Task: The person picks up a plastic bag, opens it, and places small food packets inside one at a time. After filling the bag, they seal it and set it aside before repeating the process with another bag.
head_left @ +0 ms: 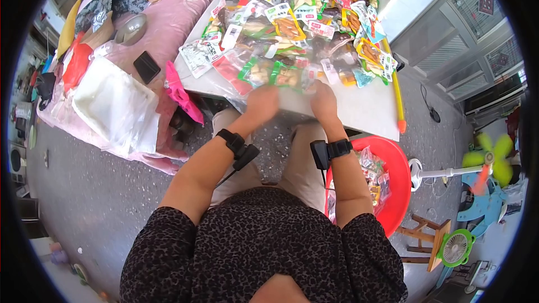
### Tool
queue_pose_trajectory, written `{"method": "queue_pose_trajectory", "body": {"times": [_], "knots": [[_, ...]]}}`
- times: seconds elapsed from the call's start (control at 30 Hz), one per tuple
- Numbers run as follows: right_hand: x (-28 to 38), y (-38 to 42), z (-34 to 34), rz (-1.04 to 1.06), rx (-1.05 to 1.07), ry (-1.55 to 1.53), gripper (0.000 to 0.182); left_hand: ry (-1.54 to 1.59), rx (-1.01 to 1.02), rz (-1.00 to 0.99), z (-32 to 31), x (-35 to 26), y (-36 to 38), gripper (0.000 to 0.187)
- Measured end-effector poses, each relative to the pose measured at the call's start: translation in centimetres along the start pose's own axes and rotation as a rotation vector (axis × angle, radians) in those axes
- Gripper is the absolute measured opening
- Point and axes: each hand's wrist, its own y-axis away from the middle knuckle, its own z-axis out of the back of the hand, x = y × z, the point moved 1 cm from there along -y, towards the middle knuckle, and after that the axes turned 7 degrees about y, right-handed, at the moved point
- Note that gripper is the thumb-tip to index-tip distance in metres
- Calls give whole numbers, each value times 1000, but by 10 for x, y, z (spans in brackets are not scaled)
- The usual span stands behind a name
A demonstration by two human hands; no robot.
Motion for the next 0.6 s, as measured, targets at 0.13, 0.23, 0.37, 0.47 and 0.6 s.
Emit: {"method": "queue_pose_trajectory", "body": {"times": [0.13, 0.23, 0.37, 0.47, 0.6], "knots": [[10, -8, 5, 120, -163, 143, 29, 11, -27, -5, -1, 2, 1, 8], [22, -15, 12, 252, -227, 163, 24, 4, -16, 11, -1, 2, 0, 8], [22, -17, 18, 335, -215, -245, 18, 44, 15, 42, 3, -2, -1, 9], [24, -5, 37, 59, -165, -671, 13, 62, 83, 155, 7, -9, -2, 11], [8, 17, 46, -468, 62, -1316, 13, 134, 46, 190, 9, -18, 1, 12]]}}
